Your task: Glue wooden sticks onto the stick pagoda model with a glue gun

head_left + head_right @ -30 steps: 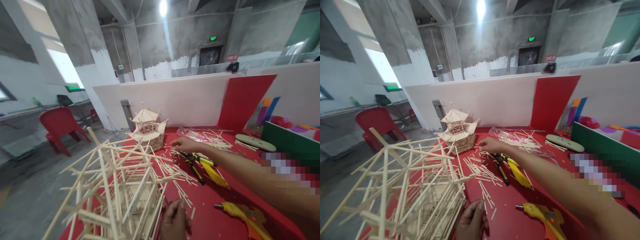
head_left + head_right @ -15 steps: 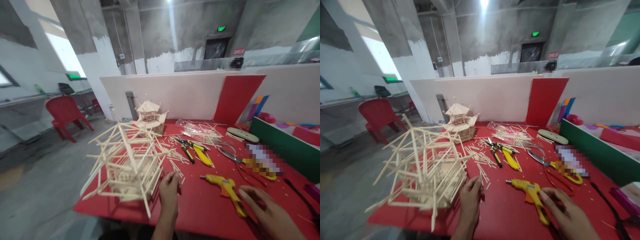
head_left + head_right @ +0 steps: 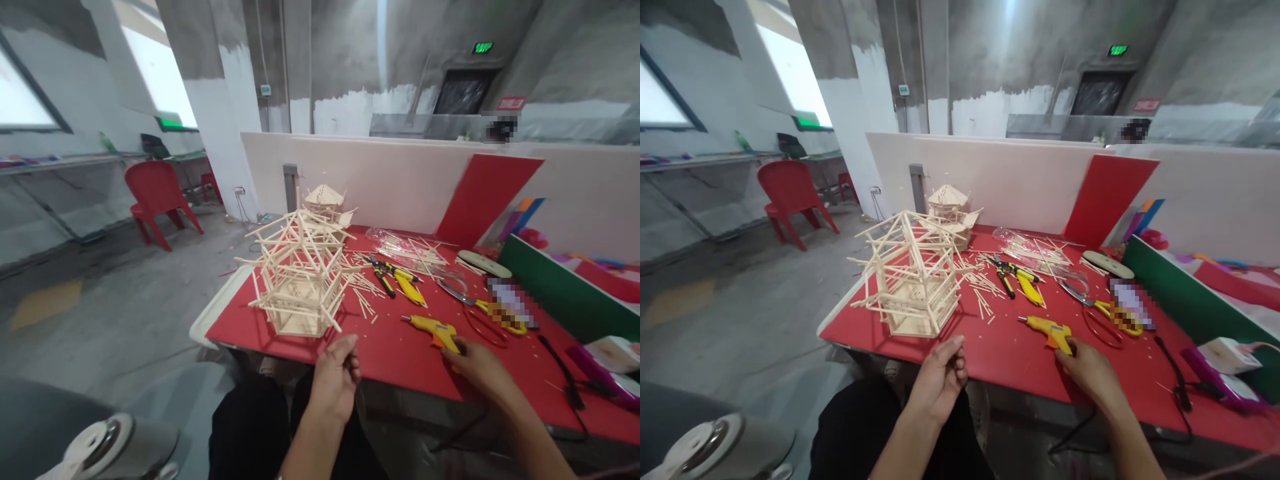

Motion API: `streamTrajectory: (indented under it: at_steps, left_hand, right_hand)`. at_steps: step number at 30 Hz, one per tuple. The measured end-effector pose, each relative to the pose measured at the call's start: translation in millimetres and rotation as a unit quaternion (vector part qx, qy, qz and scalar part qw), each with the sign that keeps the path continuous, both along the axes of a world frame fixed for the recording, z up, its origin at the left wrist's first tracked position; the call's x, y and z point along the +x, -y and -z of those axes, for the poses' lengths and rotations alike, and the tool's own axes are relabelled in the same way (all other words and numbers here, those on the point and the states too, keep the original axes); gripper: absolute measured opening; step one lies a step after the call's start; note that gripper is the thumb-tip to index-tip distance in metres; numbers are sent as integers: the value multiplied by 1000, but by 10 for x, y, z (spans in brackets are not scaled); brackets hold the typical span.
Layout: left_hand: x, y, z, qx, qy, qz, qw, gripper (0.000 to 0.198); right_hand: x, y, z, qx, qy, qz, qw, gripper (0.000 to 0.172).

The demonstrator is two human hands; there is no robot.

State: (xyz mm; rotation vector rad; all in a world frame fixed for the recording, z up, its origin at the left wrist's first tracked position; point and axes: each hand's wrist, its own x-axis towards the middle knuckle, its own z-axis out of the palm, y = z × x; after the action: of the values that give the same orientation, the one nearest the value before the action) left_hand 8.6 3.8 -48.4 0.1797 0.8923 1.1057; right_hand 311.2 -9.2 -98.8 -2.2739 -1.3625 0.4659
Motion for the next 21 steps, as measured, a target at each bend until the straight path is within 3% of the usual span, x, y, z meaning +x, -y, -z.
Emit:
streamTrajectory:
  at_steps: [3, 7, 11, 14, 17, 21]
  left_hand:
    - [-253, 47, -145, 0, 33, -23, 999, 25]
    - [-498, 54, -269, 15, 51, -33, 998, 21]
    - [-579, 18, -311, 22, 54, -46, 997, 19]
    - [-577, 4, -333, 24, 59, -46, 997, 18]
    - [-573, 29, -368, 28, 66, -37, 997, 19]
    - [-585, 105, -447, 45, 71, -35, 996, 19]
  right_hand:
    - [-48, 41, -29, -57, -41, -21, 997, 38]
    - [-325, 192, -160, 25, -155, -2, 988, 47]
    - [-701, 346, -411, 95, -231, 14, 968, 61]
    - [-954, 455, -698, 146, -173, 12, 974, 51]
    - [-1201, 557, -1033, 183, -122, -49, 974, 39]
    - [-1558, 610, -1382, 204, 49, -40, 977, 39]
